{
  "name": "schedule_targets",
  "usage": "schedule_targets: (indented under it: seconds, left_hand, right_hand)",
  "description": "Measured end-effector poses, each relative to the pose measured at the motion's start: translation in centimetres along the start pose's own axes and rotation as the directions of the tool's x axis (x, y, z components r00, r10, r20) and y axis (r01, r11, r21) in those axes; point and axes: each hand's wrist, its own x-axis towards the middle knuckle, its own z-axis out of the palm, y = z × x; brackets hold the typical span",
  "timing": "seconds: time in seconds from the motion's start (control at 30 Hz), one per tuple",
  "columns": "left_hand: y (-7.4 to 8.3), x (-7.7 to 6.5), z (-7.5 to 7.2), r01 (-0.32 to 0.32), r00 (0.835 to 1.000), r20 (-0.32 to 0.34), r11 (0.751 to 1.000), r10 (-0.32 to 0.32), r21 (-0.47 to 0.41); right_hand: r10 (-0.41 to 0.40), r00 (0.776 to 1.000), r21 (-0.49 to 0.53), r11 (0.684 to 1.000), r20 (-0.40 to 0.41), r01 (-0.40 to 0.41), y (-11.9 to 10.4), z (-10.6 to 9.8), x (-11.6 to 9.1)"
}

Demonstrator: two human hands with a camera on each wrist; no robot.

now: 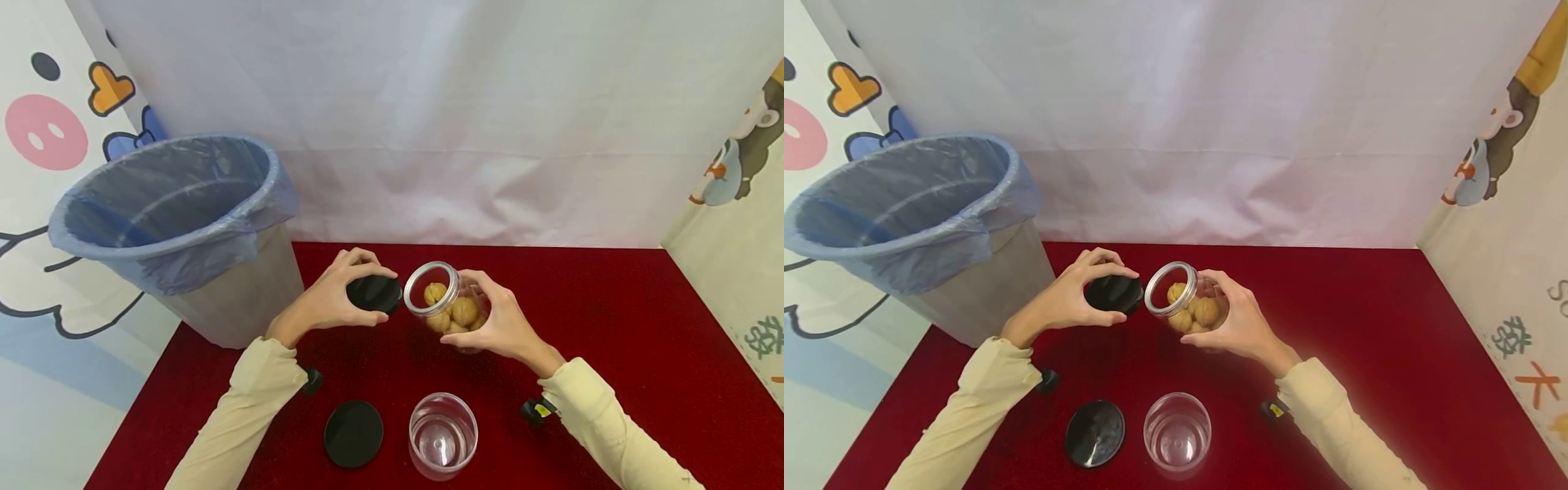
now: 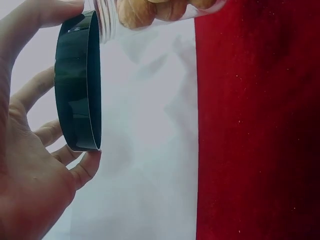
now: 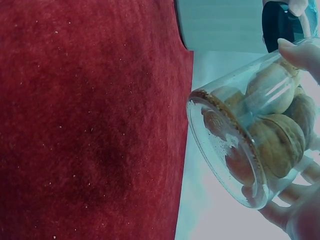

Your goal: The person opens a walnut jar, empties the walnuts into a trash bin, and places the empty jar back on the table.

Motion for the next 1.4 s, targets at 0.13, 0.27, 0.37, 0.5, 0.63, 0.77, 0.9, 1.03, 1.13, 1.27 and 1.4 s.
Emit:
schedule_targets:
  seconds: [0.13, 0.27, 0.37, 0.5, 0.63, 0.77, 0.9, 1.03, 1.13, 1.27, 1.4]
  left_hand:
    - [-0.2, 0.0, 0.2, 0.003, 1.0, 0.003, 1.0, -0.003, -0.005]
    - [-0.5, 0.1, 0.3, 0.005, 1.0, 0.004, 1.0, -0.005, -0.012]
    - [-0.7, 0.1, 0.5, 0.011, 1.0, 0.008, 1.0, -0.011, -0.014]
    - [-1.0, 0.1, 0.8, 0.018, 1.0, 0.015, 1.0, -0.018, -0.018]
    - [-1.3, 0.1, 1.0, 0.023, 1.0, 0.012, 0.999, -0.023, -0.024]
    - [-1.6, 0.1, 1.2, 0.032, 0.999, 0.011, 0.999, -0.032, -0.02]
    - [-1.8, 0.0, 1.5, 0.053, 0.998, 0.018, 0.998, -0.053, -0.016]
    - [-2.1, -0.1, 1.8, 0.076, 0.997, 0.025, 0.997, -0.076, -0.018]
    - [-2.4, -0.1, 2.0, 0.089, 0.996, 0.025, 0.996, -0.088, -0.021]
    - [-2.8, -0.1, 2.3, 0.104, 0.994, 0.027, 0.994, -0.103, -0.022]
    - [-3.0, -0.1, 2.6, 0.117, 0.993, 0.038, 0.993, -0.116, -0.027]
  right_hand:
    - [0.003, 1.0, 0.0, 1.0, 0.004, -0.003, -1.9, -0.6, 0.0]
    - [0.009, 1.0, -0.003, 1.0, 0.002, -0.009, -2.6, -0.9, 0.0]
    - [0.002, 1.0, -0.001, 1.0, -0.002, -0.002, -2.5, -0.9, 0.0]
    - [-0.017, 1.0, -0.004, 1.0, -0.008, 0.017, -1.4, -0.7, 0.0]
    - [-0.022, 1.0, -0.023, 1.0, -0.008, 0.021, 0.7, -0.3, -0.1]
    - [-0.016, 1.0, -0.015, 1.0, 0.005, 0.016, 1.7, -0.2, 0.0]
    - [-0.013, 1.0, 0.0, 1.0, 0.011, 0.013, 1.8, -0.3, 0.0]
    - [-0.014, 1.0, 0.001, 1.0, 0.012, 0.014, 1.7, -0.3, 0.1]
    - [-0.016, 1.0, 0.001, 1.0, 0.01, 0.016, 1.6, -0.4, 0.1]
    - [-0.006, 1.0, -0.005, 1.0, 0.005, 0.006, 0.9, -0.6, 0.2]
    - [-0.014, 1.0, -0.005, 1.0, 0.004, 0.014, -1.1, -1.1, 0.3]
